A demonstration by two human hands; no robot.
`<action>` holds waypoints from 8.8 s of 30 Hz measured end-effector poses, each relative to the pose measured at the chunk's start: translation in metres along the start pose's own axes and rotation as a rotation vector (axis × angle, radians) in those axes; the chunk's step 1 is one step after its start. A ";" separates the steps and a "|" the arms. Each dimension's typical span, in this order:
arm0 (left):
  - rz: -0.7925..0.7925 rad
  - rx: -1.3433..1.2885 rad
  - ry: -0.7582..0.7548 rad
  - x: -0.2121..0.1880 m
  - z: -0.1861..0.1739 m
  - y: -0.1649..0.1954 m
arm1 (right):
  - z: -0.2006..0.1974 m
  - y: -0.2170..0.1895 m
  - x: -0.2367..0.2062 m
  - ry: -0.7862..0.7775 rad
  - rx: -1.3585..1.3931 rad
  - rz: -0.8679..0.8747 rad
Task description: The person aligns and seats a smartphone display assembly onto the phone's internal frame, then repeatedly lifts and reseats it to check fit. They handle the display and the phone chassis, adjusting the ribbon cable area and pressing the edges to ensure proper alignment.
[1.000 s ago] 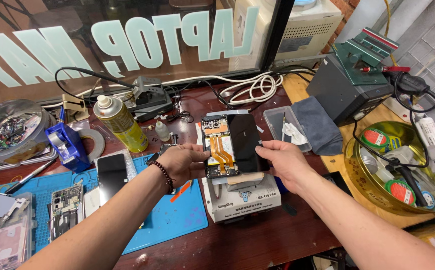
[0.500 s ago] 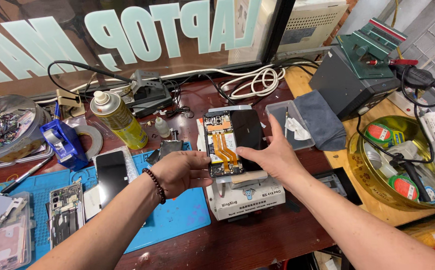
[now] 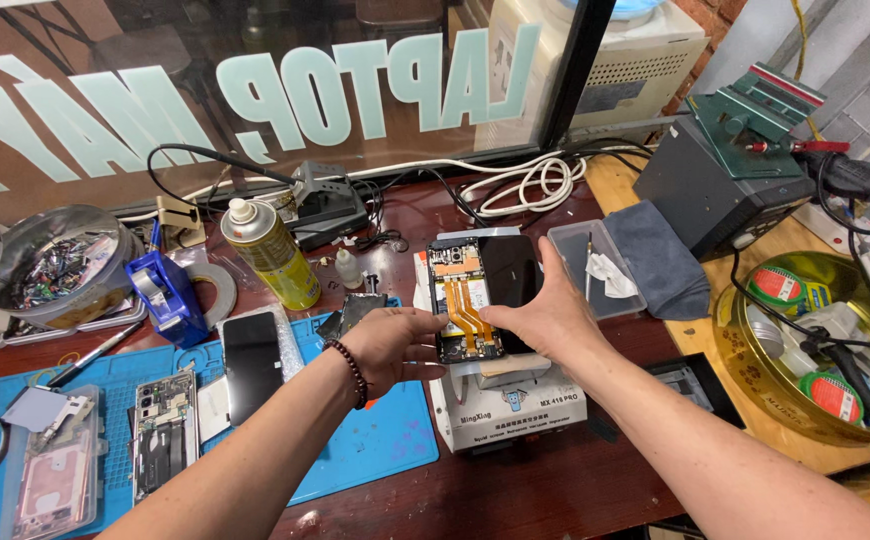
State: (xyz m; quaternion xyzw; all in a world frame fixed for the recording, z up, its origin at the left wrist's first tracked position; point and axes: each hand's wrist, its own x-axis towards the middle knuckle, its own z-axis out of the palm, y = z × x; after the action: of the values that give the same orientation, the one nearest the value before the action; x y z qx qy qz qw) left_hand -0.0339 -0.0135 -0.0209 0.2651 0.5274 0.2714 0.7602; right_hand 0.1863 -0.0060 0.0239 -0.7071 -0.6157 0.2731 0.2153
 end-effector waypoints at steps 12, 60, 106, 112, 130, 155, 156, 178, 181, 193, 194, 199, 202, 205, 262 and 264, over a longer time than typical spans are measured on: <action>0.098 0.087 0.262 0.028 0.018 0.007 | 0.004 0.000 0.004 -0.031 0.092 0.044; 0.155 0.374 0.438 0.025 0.036 0.019 | 0.003 -0.004 0.007 -0.101 0.088 0.122; 0.139 0.423 0.416 0.027 0.035 0.021 | 0.003 -0.005 0.007 -0.117 0.085 0.169; 0.117 0.368 0.403 0.019 0.038 0.024 | 0.004 -0.004 0.007 -0.118 0.098 0.154; 0.056 0.356 0.420 0.014 0.042 0.025 | 0.006 -0.002 0.009 -0.122 0.113 0.148; 0.115 0.471 0.431 0.023 0.036 0.025 | 0.002 -0.006 0.009 -0.142 0.066 0.166; 0.098 0.442 0.423 0.023 0.037 0.024 | 0.002 -0.006 0.008 -0.143 0.061 0.172; 0.078 0.389 0.416 0.013 0.041 0.028 | 0.000 -0.009 0.005 -0.158 0.080 0.206; 0.088 0.405 0.423 0.012 0.041 0.028 | 0.000 -0.009 0.006 -0.159 0.084 0.200; 0.068 0.424 0.425 0.016 0.039 0.027 | 0.002 -0.006 0.006 -0.136 0.090 0.164; 0.069 0.428 0.430 0.017 0.038 0.027 | 0.002 -0.006 0.006 -0.134 0.090 0.160; 0.096 0.425 0.419 0.020 0.036 0.025 | 0.003 -0.006 0.006 -0.132 0.098 0.151; 0.101 0.415 0.413 0.018 0.038 0.026 | 0.002 -0.006 0.006 -0.135 0.090 0.160; 0.091 0.407 0.410 0.011 0.041 0.029 | 0.002 -0.007 0.007 -0.147 0.089 0.168; 0.095 0.512 0.436 0.012 0.040 0.030 | 0.004 -0.004 0.008 -0.138 0.100 0.159; 0.093 0.491 0.427 0.013 0.040 0.029 | 0.004 -0.005 0.008 -0.155 0.089 0.184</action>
State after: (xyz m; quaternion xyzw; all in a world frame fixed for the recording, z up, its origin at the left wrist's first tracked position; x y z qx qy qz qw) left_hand 0.0037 0.0117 0.0027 0.4013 0.7118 0.2199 0.5329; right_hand 0.1806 0.0031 0.0234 -0.7272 -0.5503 0.3725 0.1722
